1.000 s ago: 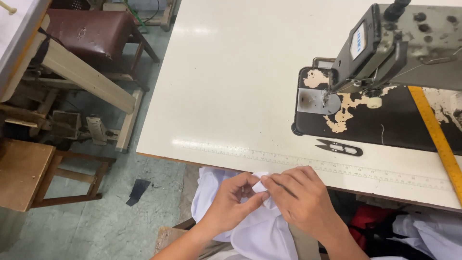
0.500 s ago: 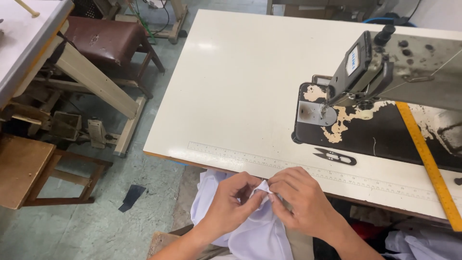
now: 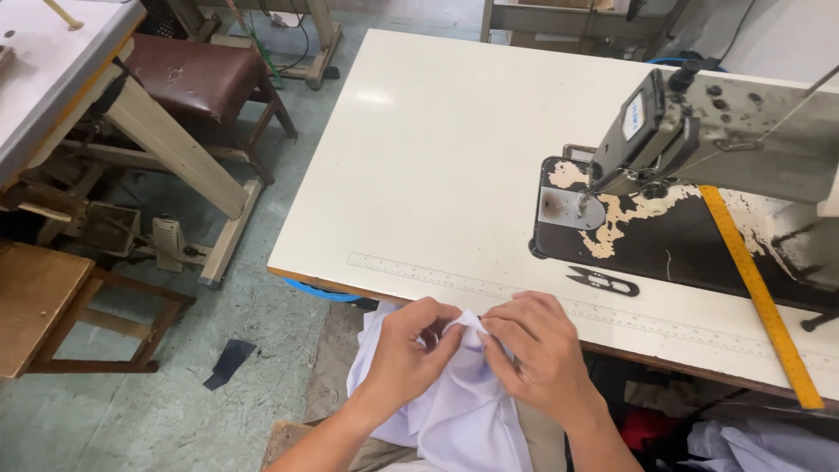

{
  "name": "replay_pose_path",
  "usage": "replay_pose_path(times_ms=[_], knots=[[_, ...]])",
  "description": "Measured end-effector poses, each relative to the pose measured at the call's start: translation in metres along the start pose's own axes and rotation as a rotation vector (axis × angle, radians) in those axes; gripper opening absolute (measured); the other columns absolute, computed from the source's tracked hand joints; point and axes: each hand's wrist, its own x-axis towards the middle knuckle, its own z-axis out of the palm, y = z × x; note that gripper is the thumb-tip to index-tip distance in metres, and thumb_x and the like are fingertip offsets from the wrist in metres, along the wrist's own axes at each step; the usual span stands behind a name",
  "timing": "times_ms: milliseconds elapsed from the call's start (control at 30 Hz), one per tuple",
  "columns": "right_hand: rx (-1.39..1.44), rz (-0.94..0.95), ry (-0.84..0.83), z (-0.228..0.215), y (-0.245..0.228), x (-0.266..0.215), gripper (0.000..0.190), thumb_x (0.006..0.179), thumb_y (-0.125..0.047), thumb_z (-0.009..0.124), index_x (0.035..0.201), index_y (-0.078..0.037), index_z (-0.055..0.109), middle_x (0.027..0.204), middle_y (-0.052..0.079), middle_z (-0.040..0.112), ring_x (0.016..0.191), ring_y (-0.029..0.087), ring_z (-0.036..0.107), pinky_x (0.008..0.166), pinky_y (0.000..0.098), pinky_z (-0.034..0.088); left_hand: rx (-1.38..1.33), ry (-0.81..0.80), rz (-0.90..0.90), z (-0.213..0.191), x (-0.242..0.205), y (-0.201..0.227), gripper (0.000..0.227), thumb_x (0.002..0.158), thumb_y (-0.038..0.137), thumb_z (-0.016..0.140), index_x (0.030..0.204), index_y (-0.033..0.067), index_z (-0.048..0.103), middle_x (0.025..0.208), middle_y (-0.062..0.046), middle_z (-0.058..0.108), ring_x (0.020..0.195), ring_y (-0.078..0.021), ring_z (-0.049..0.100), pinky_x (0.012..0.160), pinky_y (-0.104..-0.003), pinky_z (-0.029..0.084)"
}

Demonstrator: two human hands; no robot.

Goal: Trimming loose threads from a white garment using thread snips at a sewing factory workstation.

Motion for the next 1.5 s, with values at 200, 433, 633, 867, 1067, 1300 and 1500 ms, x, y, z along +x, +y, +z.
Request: replay_pose_path(times_ms=[200, 433, 633, 867, 1067, 1300, 1500], knots=[[-0.008, 0.097, 0.094, 0.018, 0.004, -0.012, 0.006, 0.113, -0.005, 0.083, 0.118, -0.005, 0.081, 0.119, 0.011, 0.087, 0.102, 0.030, 0.082, 0.097, 0.0462, 0.061, 0.024, 0.045, -0.033, 0.003, 0.004, 0.013, 0.009, 0.114, 0.021, 0.088, 0.109, 0.0126, 0.089, 0.093, 0.002, 0.082, 0.082, -0.0107, 0.070, 0.070, -0.029, 0.061], [0.118, 0.325, 0.067, 0.012, 0.028, -0.025, 0.020, 0.104, -0.003, 0.090, 0.123, -0.006, 0.090, 0.112, 0.017, 0.091, 0.104, 0.045, 0.090, 0.095, 0.0602, 0.072, -0.064, 0.015, -0.097, 0.013, 0.026, -0.043, 0.020, 0.105, 0.024, 0.097, 0.110, 0.0052, 0.092, 0.081, -0.011, 0.083, 0.079, -0.0222, 0.077, 0.071, -0.041, 0.062], [0.195, 0.326, 0.092, 0.011, 0.036, -0.024, 0.018, 0.120, -0.001, 0.096, 0.136, 0.001, 0.088, 0.128, 0.015, 0.088, 0.113, 0.036, 0.087, 0.105, 0.0510, 0.070, -0.282, 0.010, -0.116, 0.021, 0.051, -0.014, 0.009, 0.113, 0.020, 0.091, 0.116, 0.0116, 0.087, 0.087, 0.004, 0.076, 0.077, -0.0041, 0.069, 0.070, -0.021, 0.060], [0.255, 0.339, 0.150, 0.018, 0.036, -0.017, 0.010, 0.121, 0.006, 0.089, 0.130, 0.007, 0.089, 0.119, 0.019, 0.088, 0.103, 0.037, 0.088, 0.094, 0.0495, 0.071, -0.350, -0.026, -0.136, 0.024, 0.052, -0.036, 0.015, 0.112, 0.014, 0.091, 0.116, 0.0000, 0.086, 0.084, -0.002, 0.071, 0.068, -0.0092, 0.073, 0.058, -0.025, 0.064], [0.105, 0.312, 0.204, 0.025, 0.039, -0.010, 0.004, 0.122, 0.005, 0.085, 0.123, 0.003, 0.088, 0.107, 0.014, 0.086, 0.089, 0.033, 0.084, 0.086, 0.0466, 0.071, -0.107, -0.059, -0.134, 0.017, 0.049, -0.037, 0.015, 0.110, 0.013, 0.091, 0.109, -0.0006, 0.085, 0.078, -0.010, 0.073, 0.060, -0.0131, 0.068, 0.053, -0.029, 0.062], [0.152, 0.332, 0.111, 0.007, 0.043, -0.002, 0.012, 0.125, -0.003, 0.086, 0.134, 0.005, 0.086, 0.117, 0.022, 0.083, 0.109, 0.046, 0.083, 0.101, 0.0567, 0.067, -0.406, -0.113, -0.250, 0.005, 0.055, -0.030, 0.023, 0.114, 0.018, 0.088, 0.112, -0.0045, 0.084, 0.080, -0.012, 0.075, 0.058, -0.0162, 0.078, 0.050, -0.031, 0.070], [-0.526, 0.378, -0.227, -0.075, 0.109, -0.074, 0.043, 0.145, -0.027, 0.093, 0.173, 0.005, 0.092, 0.150, 0.027, 0.076, 0.140, 0.046, 0.063, 0.118, 0.0589, 0.056, -0.416, -0.134, -0.388, -0.003, 0.059, -0.001, 0.019, 0.117, 0.022, 0.082, 0.103, 0.0100, 0.076, 0.096, -0.002, 0.076, 0.059, -0.0148, 0.073, 0.054, -0.025, 0.061]])
